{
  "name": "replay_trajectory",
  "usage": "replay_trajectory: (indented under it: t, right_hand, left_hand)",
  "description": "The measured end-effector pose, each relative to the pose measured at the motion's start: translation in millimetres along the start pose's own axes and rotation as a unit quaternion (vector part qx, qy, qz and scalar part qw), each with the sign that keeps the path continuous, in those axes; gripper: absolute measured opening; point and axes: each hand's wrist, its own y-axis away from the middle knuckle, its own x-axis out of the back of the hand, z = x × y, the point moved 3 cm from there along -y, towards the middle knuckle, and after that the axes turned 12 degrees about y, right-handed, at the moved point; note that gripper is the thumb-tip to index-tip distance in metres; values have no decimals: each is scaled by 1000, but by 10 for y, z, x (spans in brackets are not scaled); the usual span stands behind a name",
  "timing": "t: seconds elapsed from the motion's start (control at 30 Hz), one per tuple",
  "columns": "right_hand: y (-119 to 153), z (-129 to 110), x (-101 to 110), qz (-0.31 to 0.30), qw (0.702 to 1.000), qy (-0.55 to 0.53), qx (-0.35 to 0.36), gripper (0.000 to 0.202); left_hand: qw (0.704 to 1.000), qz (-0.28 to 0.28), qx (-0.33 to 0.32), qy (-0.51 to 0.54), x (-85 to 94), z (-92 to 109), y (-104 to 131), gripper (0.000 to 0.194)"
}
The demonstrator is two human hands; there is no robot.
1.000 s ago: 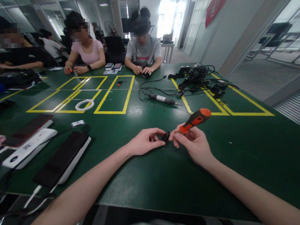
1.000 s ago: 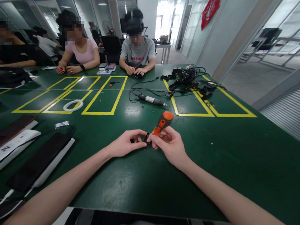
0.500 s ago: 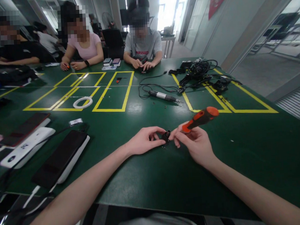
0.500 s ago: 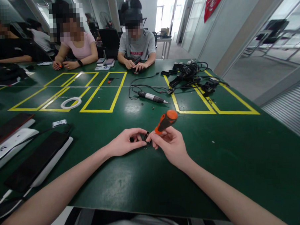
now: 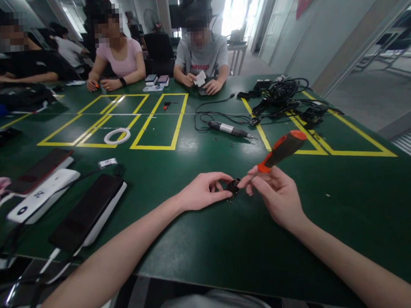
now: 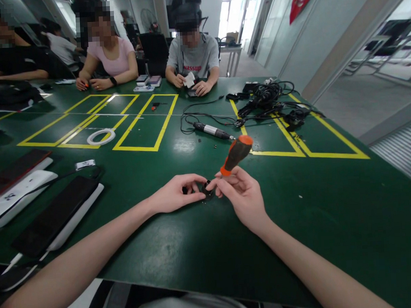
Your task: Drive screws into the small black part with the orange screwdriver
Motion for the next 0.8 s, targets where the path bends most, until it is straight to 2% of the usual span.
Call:
replay_trajectory:
  t: [0.3, 0.43, 0.8]
  right_hand:
    - [-13, -34, 19, -12, 999, 46, 10, 27]
    - [10, -55, -22, -33, 999, 20, 18, 32]
    - [13, -72, -11, -26, 998, 47, 21, 29]
  left_hand:
    - [1000, 0, 13, -3, 4, -10, -3, 37]
    - [1000, -3, 4, 5, 1, -24, -5, 37]
    - [1000, -5, 6, 0, 5, -25, -6, 38]
